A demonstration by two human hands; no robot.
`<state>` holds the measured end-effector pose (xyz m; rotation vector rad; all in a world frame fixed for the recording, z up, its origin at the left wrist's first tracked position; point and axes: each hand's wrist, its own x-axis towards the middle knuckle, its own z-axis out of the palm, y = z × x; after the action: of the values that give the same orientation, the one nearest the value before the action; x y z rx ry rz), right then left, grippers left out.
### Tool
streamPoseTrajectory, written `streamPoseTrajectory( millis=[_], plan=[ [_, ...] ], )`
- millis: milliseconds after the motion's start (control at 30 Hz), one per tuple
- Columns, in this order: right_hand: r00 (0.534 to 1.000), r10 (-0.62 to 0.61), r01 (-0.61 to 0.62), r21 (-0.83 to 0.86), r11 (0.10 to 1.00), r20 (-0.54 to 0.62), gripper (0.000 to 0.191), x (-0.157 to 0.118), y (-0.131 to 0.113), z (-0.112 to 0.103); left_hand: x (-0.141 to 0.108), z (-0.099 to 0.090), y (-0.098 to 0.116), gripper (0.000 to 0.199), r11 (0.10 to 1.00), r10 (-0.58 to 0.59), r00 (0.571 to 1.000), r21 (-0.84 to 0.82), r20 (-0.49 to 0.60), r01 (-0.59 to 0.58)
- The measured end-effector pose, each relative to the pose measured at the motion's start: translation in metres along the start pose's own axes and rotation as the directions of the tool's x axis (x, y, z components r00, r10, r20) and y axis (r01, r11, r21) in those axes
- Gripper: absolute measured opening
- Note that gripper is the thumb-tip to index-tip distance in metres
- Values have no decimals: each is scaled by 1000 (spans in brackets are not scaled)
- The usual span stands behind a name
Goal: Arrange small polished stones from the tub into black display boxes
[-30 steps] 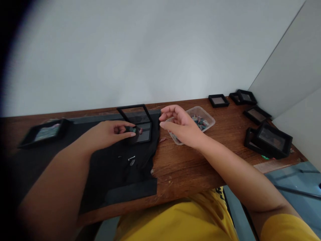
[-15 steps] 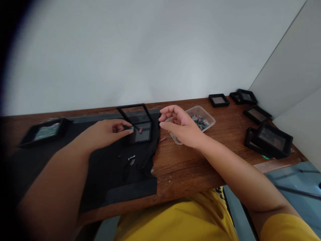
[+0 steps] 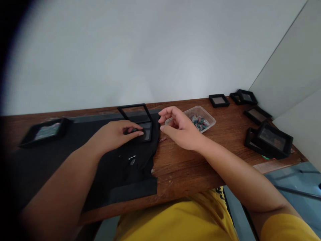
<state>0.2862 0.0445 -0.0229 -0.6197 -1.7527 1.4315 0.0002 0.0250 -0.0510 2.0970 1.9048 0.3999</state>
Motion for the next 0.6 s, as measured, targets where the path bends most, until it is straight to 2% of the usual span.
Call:
streamPoseTrajectory(
  millis=[167,300,467,600],
  plan=[
    [999,42,-42,70,997,5,32,2,0,-1,2,1,-2,35,997,58,997,55,-44,-56],
    [999,42,-42,54,998,2,33,2,0,0,2,4,0,35,987,125,988,109,-92,-115],
    [1000,9,-9,-3,1000,2,32,1,1,2,1,7,7,31,988,65,993,143,-99,-50],
    [999,-48,48,-119,992,0,29,-2,1,6,2,9,8,32,991,19,992,137,-123,-2]
  ],
)
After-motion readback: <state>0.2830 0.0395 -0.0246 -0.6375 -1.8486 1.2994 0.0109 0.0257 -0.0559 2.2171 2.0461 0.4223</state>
